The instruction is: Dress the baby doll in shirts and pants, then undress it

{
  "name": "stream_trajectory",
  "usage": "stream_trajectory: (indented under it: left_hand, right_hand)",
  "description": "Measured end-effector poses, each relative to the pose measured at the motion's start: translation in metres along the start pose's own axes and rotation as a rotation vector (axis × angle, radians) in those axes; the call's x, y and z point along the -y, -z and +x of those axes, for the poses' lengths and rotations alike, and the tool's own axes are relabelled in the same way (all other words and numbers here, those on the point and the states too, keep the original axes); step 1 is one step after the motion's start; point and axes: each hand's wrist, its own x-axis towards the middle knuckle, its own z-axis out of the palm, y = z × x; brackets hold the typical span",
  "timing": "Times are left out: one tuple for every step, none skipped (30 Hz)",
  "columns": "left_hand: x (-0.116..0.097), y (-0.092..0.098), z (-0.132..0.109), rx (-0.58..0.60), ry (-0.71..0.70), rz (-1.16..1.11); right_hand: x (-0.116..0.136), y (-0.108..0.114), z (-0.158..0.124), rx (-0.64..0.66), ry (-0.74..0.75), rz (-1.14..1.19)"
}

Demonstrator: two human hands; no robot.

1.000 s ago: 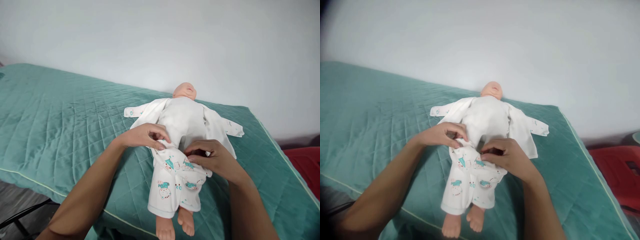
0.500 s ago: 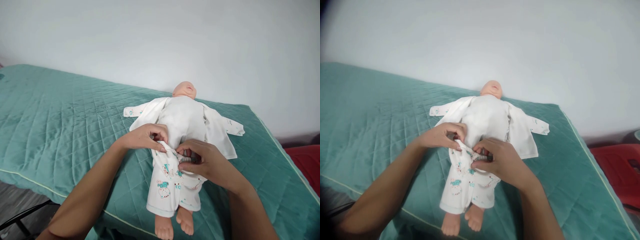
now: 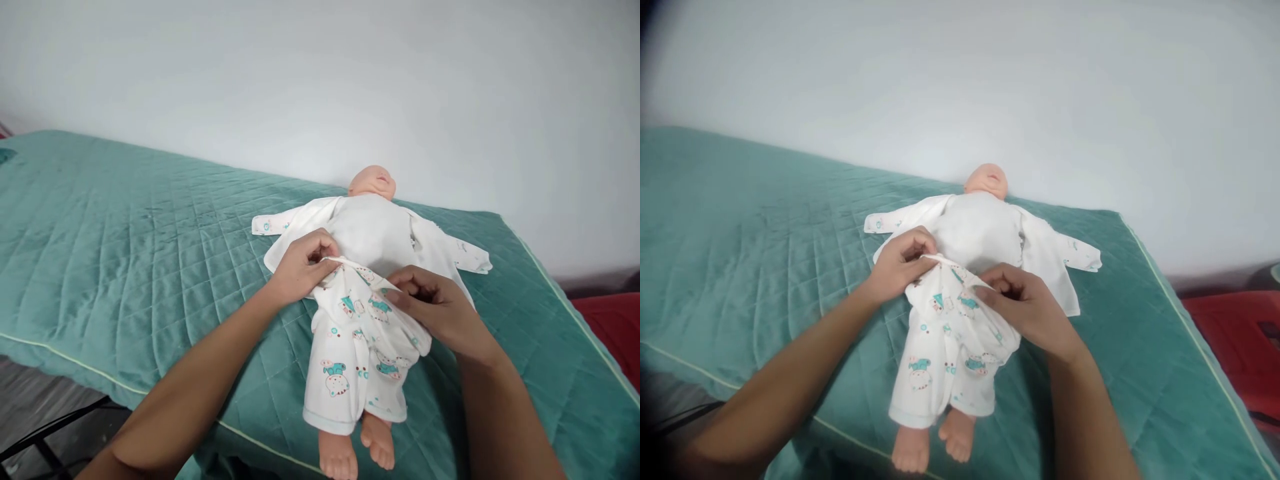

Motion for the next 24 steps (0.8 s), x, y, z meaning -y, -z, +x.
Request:
stream_trajectory:
  left_hand:
    - [0.003, -0.001, 0.0, -0.05, -0.015, 0.012]
    - [0.006, -0.001, 0.001, -0.096, -0.022, 0.021]
    - [0.009, -0.002, 0.001, -0.136, -0.025, 0.028]
    - [0.012, -0.002, 0.002, -0.169, -0.024, 0.034]
    - [0.015, -0.002, 0.002, -0.195, -0.02, 0.041]
    - [0.017, -0.002, 0.003, -0.219, -0.014, 0.05]
    - [0.019, -0.001, 0.004, -0.236, -0.002, 0.06]
    - [0.02, -0.001, 0.005, -0.248, 0.019, 0.067]
    - [0.02, -0.001, 0.005, -0.256, 0.05, 0.067]
    - [0.02, -0.001, 0.006, -0.259, 0.086, 0.062]
    - [0.02, -0.001, 0.007, -0.258, 0.122, 0.051]
    - [0.02, -0.001, 0.008, -0.253, 0.154, 0.037]
    - [0.02, -0.001, 0.008, -0.249, 0.179, 0.023]
    - [0.02, -0.001, 0.009, -0.243, 0.198, 0.009]
    - [0.02, 0.0, 0.009, -0.232, 0.213, -0.003]
    - [0.021, -0.001, 0.009, -0.222, 0.224, -0.01]
    - [0.021, -0.001, 0.009, -0.215, 0.23, -0.012]
    - [0.022, -0.001, 0.009, -0.21, 0.233, -0.011]
    - [0.022, -0.001, 0.008, -0.205, 0.234, -0.014]
    - [0.021, -0.002, 0.008, -0.198, 0.237, -0.027]
    - [0.021, -0.003, 0.007, -0.191, 0.242, -0.055]
    - [0.02, -0.003, 0.007, -0.18, 0.252, -0.099]
    - [0.018, -0.004, 0.006, -0.166, 0.263, -0.155]
    - [0.017, -0.004, 0.006, -0.15, 0.274, -0.217]
  right_hand:
    - [-0.003, 0.003, 0.001, -0.061, -0.009, 0.021]
    - [-0.007, 0.006, 0.003, -0.14, -0.019, 0.046]
    - [-0.01, 0.01, 0.006, -0.225, -0.03, 0.078]
    - [-0.013, 0.013, 0.008, -0.303, -0.04, 0.119]
    - [-0.016, 0.015, 0.011, -0.359, -0.053, 0.166]
    - [-0.018, 0.017, 0.014, -0.39, -0.067, 0.216]
    - [-0.019, 0.018, 0.016, -0.407, -0.077, 0.268]
    - [-0.02, 0.018, 0.018, -0.417, -0.078, 0.318]
    - [-0.02, 0.019, 0.019, -0.424, -0.072, 0.362]
    - [-0.02, 0.018, 0.021, -0.428, -0.061, 0.394]
    - [-0.021, 0.018, 0.022, -0.425, -0.047, 0.412]
    - [-0.022, 0.018, 0.022, -0.419, -0.031, 0.414]
    - [-0.023, 0.018, 0.023, -0.411, -0.015, 0.407]
    - [-0.025, 0.018, 0.024, -0.406, -0.003, 0.397]
    - [-0.027, 0.018, 0.025, -0.411, 0.008, 0.392]
    - [-0.029, 0.017, 0.027, -0.426, 0.018, 0.392]
    - [-0.031, 0.017, 0.029, -0.447, 0.026, 0.397]
    - [-0.032, 0.017, 0.031, -0.47, 0.033, 0.404]
    - [-0.033, 0.016, 0.032, -0.489, 0.037, 0.412]
    - [-0.034, 0.016, 0.034, -0.505, 0.038, 0.42]
    - [-0.035, 0.016, 0.035, -0.519, 0.037, 0.427]
    - [-0.036, 0.015, 0.036, -0.534, 0.033, 0.436]
    - [-0.036, 0.015, 0.037, -0.551, 0.026, 0.444]
    - [-0.037, 0.015, 0.037, -0.566, 0.019, 0.444]
